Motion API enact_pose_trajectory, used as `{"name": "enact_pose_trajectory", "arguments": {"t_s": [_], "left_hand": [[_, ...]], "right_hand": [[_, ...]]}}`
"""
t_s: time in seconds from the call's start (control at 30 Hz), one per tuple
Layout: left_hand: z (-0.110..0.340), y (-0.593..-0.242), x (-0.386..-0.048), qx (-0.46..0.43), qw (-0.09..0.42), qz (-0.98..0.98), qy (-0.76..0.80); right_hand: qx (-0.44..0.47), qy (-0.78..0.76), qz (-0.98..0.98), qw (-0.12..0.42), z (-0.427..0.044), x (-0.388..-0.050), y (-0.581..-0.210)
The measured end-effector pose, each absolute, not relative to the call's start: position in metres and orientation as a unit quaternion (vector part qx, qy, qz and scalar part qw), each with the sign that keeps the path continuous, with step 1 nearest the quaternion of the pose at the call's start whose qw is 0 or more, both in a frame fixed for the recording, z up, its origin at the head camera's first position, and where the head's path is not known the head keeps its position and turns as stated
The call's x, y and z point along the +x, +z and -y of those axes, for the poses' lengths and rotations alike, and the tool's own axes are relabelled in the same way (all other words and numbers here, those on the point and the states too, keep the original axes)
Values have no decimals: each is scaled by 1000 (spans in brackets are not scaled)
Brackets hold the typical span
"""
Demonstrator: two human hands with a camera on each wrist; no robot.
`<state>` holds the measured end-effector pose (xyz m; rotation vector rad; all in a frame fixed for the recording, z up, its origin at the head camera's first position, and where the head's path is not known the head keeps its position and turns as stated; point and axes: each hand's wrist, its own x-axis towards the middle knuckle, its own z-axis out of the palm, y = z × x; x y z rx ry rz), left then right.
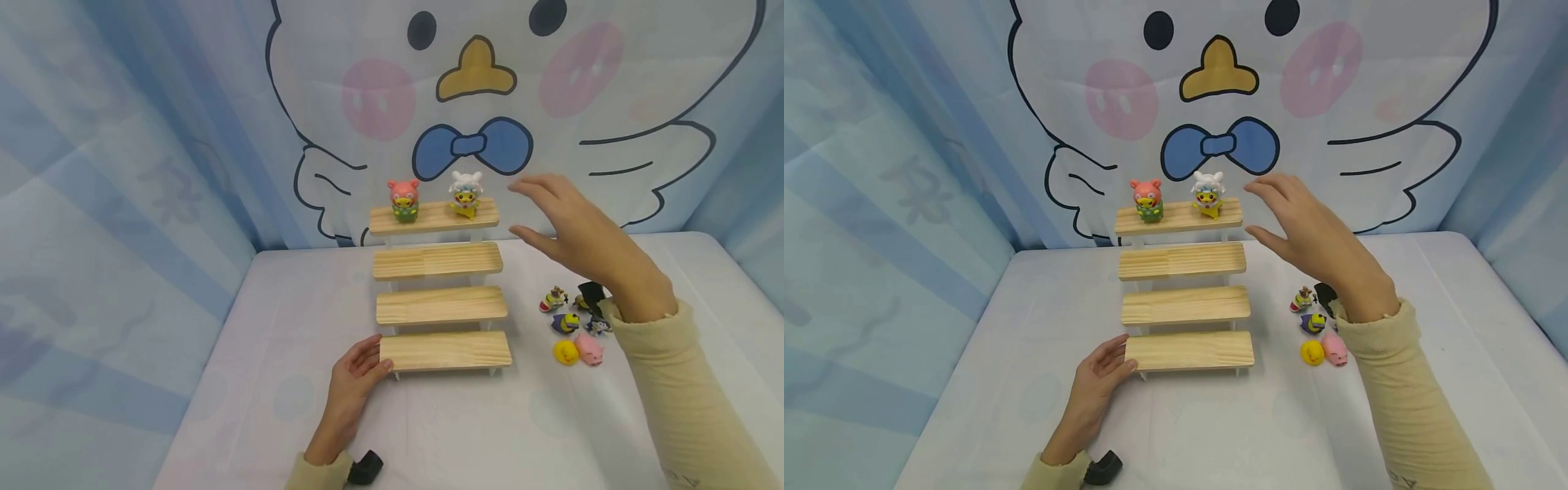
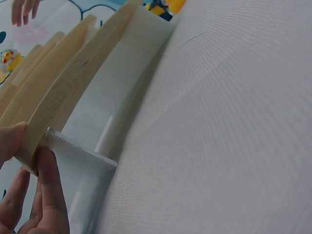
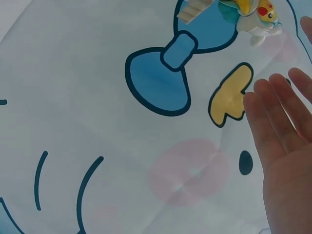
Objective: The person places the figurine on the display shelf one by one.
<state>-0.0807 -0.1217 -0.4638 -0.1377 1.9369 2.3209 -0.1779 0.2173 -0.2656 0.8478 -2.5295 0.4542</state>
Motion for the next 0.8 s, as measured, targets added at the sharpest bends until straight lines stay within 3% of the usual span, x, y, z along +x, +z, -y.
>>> {"name": "enact_pose_trajectory", "arguments": {"t_s": [0.8], "left_hand": [[122, -465, -80, -42, 56, -642, 764]], "right_hand": [[275, 160, 934, 165, -240, -163, -293]]}}
